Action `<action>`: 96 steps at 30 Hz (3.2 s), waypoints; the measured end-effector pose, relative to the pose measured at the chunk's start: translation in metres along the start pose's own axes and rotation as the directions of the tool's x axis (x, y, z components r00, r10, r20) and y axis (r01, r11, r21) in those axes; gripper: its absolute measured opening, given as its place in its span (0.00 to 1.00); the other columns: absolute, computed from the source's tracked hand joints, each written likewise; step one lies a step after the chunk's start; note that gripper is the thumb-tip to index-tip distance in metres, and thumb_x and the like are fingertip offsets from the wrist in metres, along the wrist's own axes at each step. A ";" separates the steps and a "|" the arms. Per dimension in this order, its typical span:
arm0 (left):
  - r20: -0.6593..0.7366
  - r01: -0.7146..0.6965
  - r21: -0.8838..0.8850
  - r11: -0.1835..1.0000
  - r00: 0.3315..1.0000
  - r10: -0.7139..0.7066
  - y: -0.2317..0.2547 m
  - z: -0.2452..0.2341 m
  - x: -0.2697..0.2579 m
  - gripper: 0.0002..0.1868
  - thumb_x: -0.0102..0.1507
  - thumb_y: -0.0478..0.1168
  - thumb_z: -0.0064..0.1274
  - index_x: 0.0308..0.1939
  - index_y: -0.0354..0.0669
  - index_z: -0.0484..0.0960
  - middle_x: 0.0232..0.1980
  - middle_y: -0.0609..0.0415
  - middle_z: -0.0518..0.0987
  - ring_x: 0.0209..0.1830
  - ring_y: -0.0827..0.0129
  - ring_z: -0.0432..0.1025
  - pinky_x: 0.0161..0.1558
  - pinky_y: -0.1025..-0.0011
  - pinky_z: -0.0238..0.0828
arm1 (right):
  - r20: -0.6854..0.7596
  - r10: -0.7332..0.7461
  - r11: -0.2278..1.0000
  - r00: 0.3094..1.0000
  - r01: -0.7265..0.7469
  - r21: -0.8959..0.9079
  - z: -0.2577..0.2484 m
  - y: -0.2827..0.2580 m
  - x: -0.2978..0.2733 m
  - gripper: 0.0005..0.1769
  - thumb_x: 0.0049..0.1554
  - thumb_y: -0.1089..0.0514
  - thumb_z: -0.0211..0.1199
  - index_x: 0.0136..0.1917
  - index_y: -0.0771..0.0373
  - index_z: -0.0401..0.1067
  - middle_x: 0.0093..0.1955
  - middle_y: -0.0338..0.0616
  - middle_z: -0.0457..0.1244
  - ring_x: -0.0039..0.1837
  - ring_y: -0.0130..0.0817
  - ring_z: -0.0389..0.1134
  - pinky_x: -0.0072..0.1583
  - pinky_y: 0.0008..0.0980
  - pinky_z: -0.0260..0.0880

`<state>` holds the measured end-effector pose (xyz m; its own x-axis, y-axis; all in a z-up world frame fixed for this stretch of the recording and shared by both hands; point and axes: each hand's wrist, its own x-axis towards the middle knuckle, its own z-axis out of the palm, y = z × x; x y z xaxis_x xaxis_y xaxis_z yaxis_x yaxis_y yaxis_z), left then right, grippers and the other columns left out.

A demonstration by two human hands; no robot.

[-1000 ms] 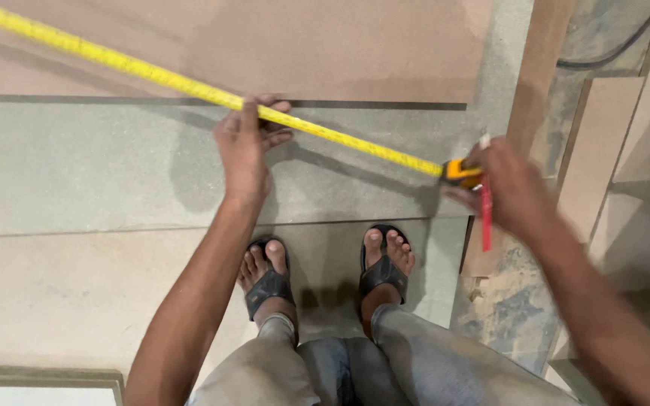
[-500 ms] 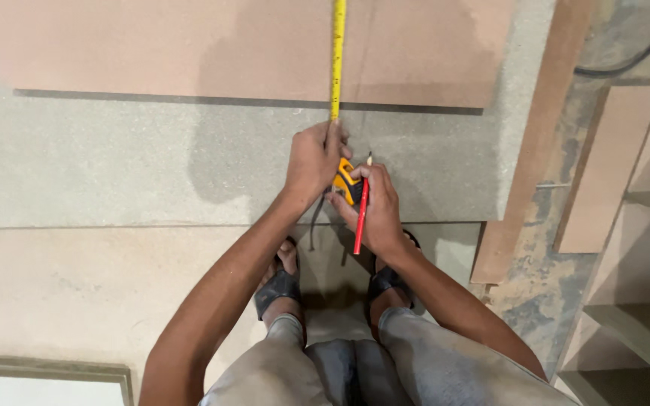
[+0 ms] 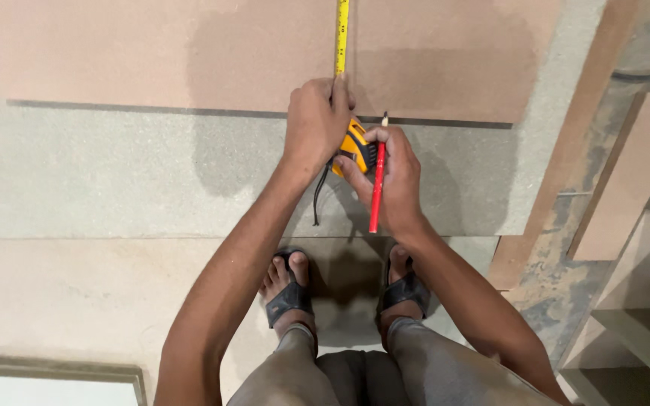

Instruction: The person measures and marks a large wooden board with a tape measure and pencil, then uses a green circular saw to cut the board along the marked line. The person handles the cut pieces and places them on the floor.

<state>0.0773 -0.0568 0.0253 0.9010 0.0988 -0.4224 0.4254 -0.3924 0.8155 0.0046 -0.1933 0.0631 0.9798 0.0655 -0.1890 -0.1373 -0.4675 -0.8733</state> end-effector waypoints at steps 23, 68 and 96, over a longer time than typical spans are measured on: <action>0.097 0.050 -0.053 0.997 0.994 -0.045 -0.023 -0.007 -0.042 0.15 0.71 0.39 0.46 0.36 0.32 0.83 0.24 0.43 0.78 0.21 0.61 0.77 0.25 0.66 0.70 | 0.072 -0.056 0.996 0.996 0.051 0.070 0.016 0.033 -0.034 0.29 0.58 0.67 0.73 0.64 0.66 0.58 0.60 0.53 0.61 0.57 0.37 0.68 0.57 0.32 0.72; -0.145 0.198 -0.661 0.723 0.913 -0.382 -0.075 -0.076 -0.022 0.20 0.70 0.42 0.45 0.35 0.27 0.83 0.28 0.44 0.85 0.21 0.69 0.80 0.23 0.75 0.76 | 0.143 -0.056 0.998 0.988 0.056 0.004 -0.135 0.046 0.055 0.22 0.65 0.57 0.74 0.60 0.67 0.62 0.53 0.47 0.66 0.57 0.31 0.72 0.62 0.28 0.73; 0.275 -0.623 0.616 0.482 0.743 0.610 -0.062 -0.016 -0.043 0.31 0.70 0.43 0.60 0.73 0.33 0.72 0.71 0.41 0.67 0.73 0.47 0.59 0.74 0.45 0.54 | -0.038 0.085 0.984 0.996 -0.090 -0.151 -0.252 0.149 0.053 0.23 0.62 0.55 0.78 0.59 0.68 0.67 0.50 0.41 0.63 0.49 0.23 0.63 0.54 0.23 0.69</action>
<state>0.0132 -0.0225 -0.0012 0.9057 -0.4173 0.0742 -0.4088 -0.8139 0.4129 0.0731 -0.4811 0.0360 0.9693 -0.0079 -0.2458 -0.2014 -0.5991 -0.7749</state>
